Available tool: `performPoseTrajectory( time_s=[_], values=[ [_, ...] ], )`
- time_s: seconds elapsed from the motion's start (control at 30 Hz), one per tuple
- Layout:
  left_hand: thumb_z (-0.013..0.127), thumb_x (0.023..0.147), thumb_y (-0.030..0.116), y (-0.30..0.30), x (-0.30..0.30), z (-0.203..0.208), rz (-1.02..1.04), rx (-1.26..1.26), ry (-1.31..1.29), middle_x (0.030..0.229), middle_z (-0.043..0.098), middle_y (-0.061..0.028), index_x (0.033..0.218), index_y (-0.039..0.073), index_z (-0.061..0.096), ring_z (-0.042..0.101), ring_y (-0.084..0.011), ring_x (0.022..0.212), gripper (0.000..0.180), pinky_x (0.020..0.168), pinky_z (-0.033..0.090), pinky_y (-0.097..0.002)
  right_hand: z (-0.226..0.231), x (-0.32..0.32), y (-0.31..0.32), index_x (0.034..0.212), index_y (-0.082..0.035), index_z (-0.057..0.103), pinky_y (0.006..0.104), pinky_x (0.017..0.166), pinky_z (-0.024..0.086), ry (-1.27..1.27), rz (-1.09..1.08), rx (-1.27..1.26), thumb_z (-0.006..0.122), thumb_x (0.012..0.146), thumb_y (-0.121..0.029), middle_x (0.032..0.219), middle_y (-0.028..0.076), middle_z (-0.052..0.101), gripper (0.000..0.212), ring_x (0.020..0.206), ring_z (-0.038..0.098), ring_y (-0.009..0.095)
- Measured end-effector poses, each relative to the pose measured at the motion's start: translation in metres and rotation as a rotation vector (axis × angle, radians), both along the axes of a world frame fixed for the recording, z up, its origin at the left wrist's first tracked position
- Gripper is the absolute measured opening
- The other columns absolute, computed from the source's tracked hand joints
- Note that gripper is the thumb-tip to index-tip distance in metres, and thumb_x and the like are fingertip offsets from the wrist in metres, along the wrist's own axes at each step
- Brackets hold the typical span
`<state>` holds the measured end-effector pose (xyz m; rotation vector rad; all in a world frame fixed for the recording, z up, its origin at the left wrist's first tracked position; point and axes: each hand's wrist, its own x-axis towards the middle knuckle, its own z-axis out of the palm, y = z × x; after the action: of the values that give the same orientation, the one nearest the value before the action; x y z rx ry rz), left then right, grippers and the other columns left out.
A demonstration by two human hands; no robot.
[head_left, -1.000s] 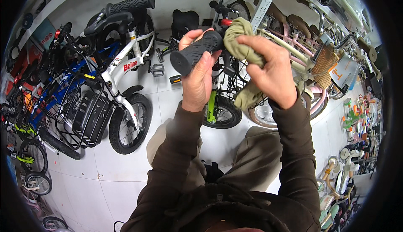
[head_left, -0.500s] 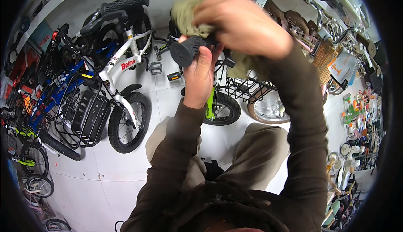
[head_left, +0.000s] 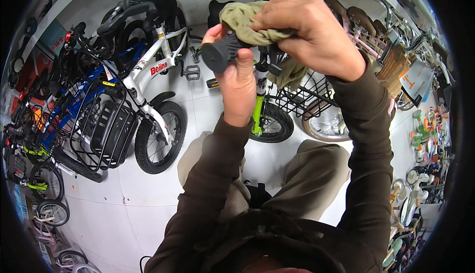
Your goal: The person wipes the front wheel, basket, and handlebars of several children's bicycles using a cloth. They move from one bike to the next, cleaning the wicker and metal baskets and the handlebar grips in a bicycle shop.
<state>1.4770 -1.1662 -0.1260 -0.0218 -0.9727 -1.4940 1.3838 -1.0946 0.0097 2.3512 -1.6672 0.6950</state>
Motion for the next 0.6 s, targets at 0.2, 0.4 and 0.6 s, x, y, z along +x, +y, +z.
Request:
performPoseTrajectory(
  time_s=[0.2, 0.4, 0.6],
  values=[
    [0.042, 0.091, 0.052, -0.013, 0.010, -0.001, -0.212, 0.167, 0.035, 0.115, 0.050, -0.0091, 0.122, 0.003, 0.041, 0.050, -0.0192, 0.106, 0.057, 0.093, 0.041, -0.0343, -0.008, -0.031, 0.044, 0.083, 0.005, 0.064, 0.0284, 0.070, 0.047, -0.755, 0.071, 0.148, 0.051, 0.061, -0.001, 0.083, 0.011, 0.065, 0.026, 0.075, 0.060, 0.021],
    [0.034, 0.090, 0.057, -0.045, 0.009, -0.006, -0.228, 0.203, 0.078, 0.122, 0.051, -0.0143, 0.123, 0.002, 0.043, 0.050, -0.0295, 0.115, 0.065, 0.098, 0.039, -0.0501, -0.017, -0.098, 0.048, 0.101, 0.004, 0.061, 0.0229, 0.073, 0.049, -0.922, -0.260, -0.463, 0.056, 0.083, 0.001, 0.103, 0.004, 0.059, 0.019, 0.083, 0.060, 0.012],
    [0.033, 0.088, 0.059, -0.062, 0.015, -0.007, -0.279, 0.282, 0.085, 0.114, 0.055, -0.0109, 0.117, 0.005, 0.047, 0.053, -0.0262, 0.110, 0.063, 0.096, 0.041, -0.0443, -0.046, -0.055, -0.047, 0.105, 0.000, 0.062, 0.0256, 0.066, 0.047, -1.213, 0.274, 0.157, 0.060, 0.071, -0.003, 0.090, 0.006, 0.063, 0.034, 0.072, 0.057, 0.012]
  ],
)
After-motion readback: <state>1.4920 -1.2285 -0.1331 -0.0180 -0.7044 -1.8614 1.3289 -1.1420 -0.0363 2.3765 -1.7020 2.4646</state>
